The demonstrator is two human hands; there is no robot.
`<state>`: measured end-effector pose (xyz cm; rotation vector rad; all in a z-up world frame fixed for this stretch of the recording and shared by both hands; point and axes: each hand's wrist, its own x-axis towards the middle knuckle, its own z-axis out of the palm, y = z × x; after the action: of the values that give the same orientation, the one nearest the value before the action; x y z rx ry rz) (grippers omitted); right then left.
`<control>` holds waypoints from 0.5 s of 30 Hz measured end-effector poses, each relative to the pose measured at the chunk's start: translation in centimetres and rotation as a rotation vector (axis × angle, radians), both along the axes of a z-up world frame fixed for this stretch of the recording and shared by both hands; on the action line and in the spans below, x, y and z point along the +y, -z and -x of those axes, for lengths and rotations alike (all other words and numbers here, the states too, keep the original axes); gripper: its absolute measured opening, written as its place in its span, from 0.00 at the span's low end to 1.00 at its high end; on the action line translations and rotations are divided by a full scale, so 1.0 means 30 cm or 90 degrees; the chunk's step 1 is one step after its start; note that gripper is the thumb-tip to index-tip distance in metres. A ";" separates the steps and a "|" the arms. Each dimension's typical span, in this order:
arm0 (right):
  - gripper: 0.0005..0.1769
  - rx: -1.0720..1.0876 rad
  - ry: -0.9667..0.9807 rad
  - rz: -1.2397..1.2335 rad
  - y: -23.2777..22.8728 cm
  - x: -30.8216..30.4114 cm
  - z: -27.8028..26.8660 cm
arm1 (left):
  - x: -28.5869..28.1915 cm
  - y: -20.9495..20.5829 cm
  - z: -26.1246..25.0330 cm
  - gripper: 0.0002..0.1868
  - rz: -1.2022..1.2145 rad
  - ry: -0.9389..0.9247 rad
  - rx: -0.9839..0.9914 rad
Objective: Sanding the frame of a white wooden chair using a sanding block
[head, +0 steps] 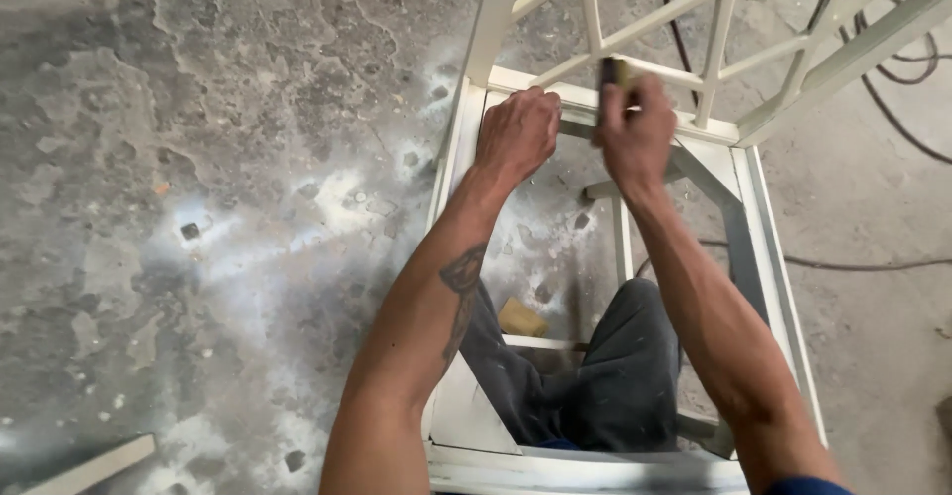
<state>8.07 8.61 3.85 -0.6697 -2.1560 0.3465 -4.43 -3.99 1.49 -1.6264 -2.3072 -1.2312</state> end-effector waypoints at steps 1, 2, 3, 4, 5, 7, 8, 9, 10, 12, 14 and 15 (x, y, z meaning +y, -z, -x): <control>0.10 0.049 -0.081 0.137 -0.056 -0.043 -0.030 | 0.011 0.012 0.000 0.11 -0.011 0.009 -0.005; 0.07 0.098 -0.161 0.276 -0.109 -0.092 -0.062 | 0.017 0.026 -0.001 0.11 -0.020 0.018 -0.011; 0.07 0.091 -0.160 0.275 -0.131 -0.136 -0.074 | -0.005 -0.008 -0.015 0.11 -0.022 0.017 -0.018; 0.09 0.103 -0.206 0.366 -0.161 -0.175 -0.075 | -0.023 -0.053 -0.019 0.12 -0.097 0.078 -0.115; 0.11 0.113 -0.253 0.456 -0.194 -0.214 -0.078 | -0.043 -0.099 -0.023 0.17 -0.172 0.139 -0.211; 0.09 0.114 -0.309 0.569 -0.106 -0.173 -0.074 | -0.061 -0.120 -0.013 0.17 -0.198 0.157 -0.257; 0.08 0.114 -0.362 0.691 -0.058 -0.152 -0.075 | -0.071 -0.127 -0.011 0.18 -0.217 0.175 -0.305; 0.08 0.111 -0.363 0.690 -0.036 -0.136 -0.083 | -0.071 -0.122 -0.010 0.18 -0.220 0.174 -0.306; 0.07 0.134 -0.391 0.740 -0.013 -0.124 -0.084 | -0.076 -0.116 -0.004 0.15 -0.235 0.190 -0.304; 0.07 0.152 -0.420 0.789 -0.004 -0.136 -0.080 | -0.082 -0.106 0.006 0.12 -0.253 0.203 -0.305; 0.08 0.106 -0.429 0.782 -0.030 -0.190 -0.074 | -0.087 -0.094 0.009 0.15 -0.256 0.198 -0.274; 0.08 0.101 -0.428 0.783 -0.071 -0.211 -0.073 | -0.065 -0.061 0.014 0.15 -0.257 0.196 -0.278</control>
<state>10.26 2.29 5.97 -0.4588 -1.7681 2.0792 -4.84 -5.93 3.33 -1.7303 -1.8474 -2.1409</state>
